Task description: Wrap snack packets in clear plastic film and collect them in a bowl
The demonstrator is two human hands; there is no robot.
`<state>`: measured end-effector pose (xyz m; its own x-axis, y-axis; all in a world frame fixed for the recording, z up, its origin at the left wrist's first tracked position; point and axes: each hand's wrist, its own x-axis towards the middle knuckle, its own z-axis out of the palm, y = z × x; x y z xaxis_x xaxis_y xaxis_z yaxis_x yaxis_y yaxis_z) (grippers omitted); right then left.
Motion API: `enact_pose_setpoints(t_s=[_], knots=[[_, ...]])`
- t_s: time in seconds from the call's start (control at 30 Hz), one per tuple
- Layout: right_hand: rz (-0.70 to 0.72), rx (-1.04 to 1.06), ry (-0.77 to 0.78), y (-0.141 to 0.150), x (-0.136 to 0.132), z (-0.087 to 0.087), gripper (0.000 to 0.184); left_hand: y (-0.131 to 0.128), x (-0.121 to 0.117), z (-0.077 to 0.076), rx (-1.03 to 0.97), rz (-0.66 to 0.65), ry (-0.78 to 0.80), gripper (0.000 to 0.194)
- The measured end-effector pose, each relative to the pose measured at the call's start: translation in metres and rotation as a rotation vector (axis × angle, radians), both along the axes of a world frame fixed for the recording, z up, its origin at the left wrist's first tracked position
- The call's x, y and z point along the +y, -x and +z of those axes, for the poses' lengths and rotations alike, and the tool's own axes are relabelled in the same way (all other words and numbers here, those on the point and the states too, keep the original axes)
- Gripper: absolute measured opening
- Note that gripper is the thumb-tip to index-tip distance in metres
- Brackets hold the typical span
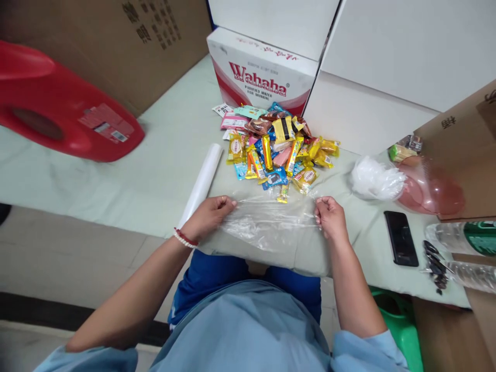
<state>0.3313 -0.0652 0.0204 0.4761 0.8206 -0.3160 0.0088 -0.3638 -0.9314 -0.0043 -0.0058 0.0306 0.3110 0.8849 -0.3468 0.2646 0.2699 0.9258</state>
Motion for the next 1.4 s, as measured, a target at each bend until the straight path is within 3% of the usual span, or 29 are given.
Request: enact_pose_setpoints(t_s=[0.1, 0.17, 0.23, 0.27, 0.3, 0.37, 0.43, 0.47, 0.53, 0.6, 0.67, 0.73, 0.83, 0.87, 1.0, 1.1, 1.17, 1.23, 1.3, 1.4], knots=[[0.054, -0.299, -0.041, -0.009, 0.000, -0.003, 0.041, 0.014, -0.002, 0.002, 0.214, 0.080, -0.140, 0.042], [0.034, -0.580, -0.103, -0.010, -0.004, 0.003, 0.036, 0.015, -0.011, 0.006, 0.377, 0.273, -0.356, 0.027], [-0.012, -0.808, -0.207, -0.005, -0.010, 0.018, 0.032, 0.010, -0.024, 0.011, 0.483, 0.410, -0.632, 0.030], [-0.015, -0.886, -0.267, 0.000, -0.013, 0.026, 0.029, 0.005, -0.030, 0.013, 0.488, 0.381, -0.756, 0.028], [0.002, -0.946, -0.326, 0.005, -0.017, 0.034, 0.027, -0.001, -0.036, 0.013, 0.463, 0.272, -0.851, 0.023], [0.081, -1.052, -0.406, 0.014, -0.022, 0.046, 0.023, -0.017, -0.042, 0.009, 0.370, -0.098, -0.942, 0.017], [0.161, -1.160, -0.408, 0.013, -0.025, 0.048, 0.023, -0.032, -0.041, 0.000, 0.322, -0.407, -0.919, 0.023], [0.184, -1.214, -0.376, 0.008, -0.026, 0.046, 0.026, -0.038, -0.039, -0.006, 0.337, -0.480, -0.884, 0.026], [0.181, -1.299, -0.283, -0.007, -0.030, 0.039, 0.036, -0.044, -0.033, -0.018, 0.396, -0.505, -0.809, 0.034], [0.088, -1.339, -0.234, -0.020, -0.039, 0.037, 0.042, -0.041, -0.030, -0.027, 0.412, -0.499, -0.747, 0.040], [0.008, -1.303, -0.291, -0.020, -0.054, 0.040, 0.037, -0.034, -0.029, -0.031, 0.359, -0.482, -0.699, 0.041], [0.158, -1.205, -0.413, -0.003, -0.070, 0.045, 0.026, -0.028, -0.028, -0.030, 0.281, -0.433, -0.646, 0.040], [0.671, -1.092, -0.477, 0.038, -0.085, 0.043, 0.023, -0.026, -0.022, -0.020, 0.175, -0.300, -0.590, 0.033], [0.771, -1.093, -0.448, 0.050, -0.087, 0.038, 0.024, -0.027, -0.019, -0.016, 0.152, -0.234, -0.592, 0.028], [0.794, -1.088, -0.343, 0.071, -0.081, 0.011, 0.021, -0.025, -0.015, -0.009, 0.165, 0.102, -0.582, 0.016], [0.786, -0.884, -0.379, 0.068, -0.075, 0.008, 0.016, -0.014, -0.023, -0.014, 0.272, 0.236, -0.488, 0.009], [0.748, -0.745, -0.379, 0.064, -0.069, 0.018, 0.013, -0.009, -0.031, -0.019, 0.355, 0.255, -0.479, 0.009], [0.710, -0.665, -0.317, 0.061, -0.060, 0.030, 0.015, -0.009, -0.039, -0.021, 0.362, 0.228, -0.511, 0.022], [0.692, -0.640, -0.238, 0.061, -0.046, 0.037, 0.021, -0.017, -0.044, -0.020, 0.257, 0.137, -0.531, 0.035], [0.723, -0.628, -0.171, 0.066, -0.022, 0.033, 0.034, -0.035, -0.044, -0.016, 0.027, -0.029, -0.491, 0.045]])
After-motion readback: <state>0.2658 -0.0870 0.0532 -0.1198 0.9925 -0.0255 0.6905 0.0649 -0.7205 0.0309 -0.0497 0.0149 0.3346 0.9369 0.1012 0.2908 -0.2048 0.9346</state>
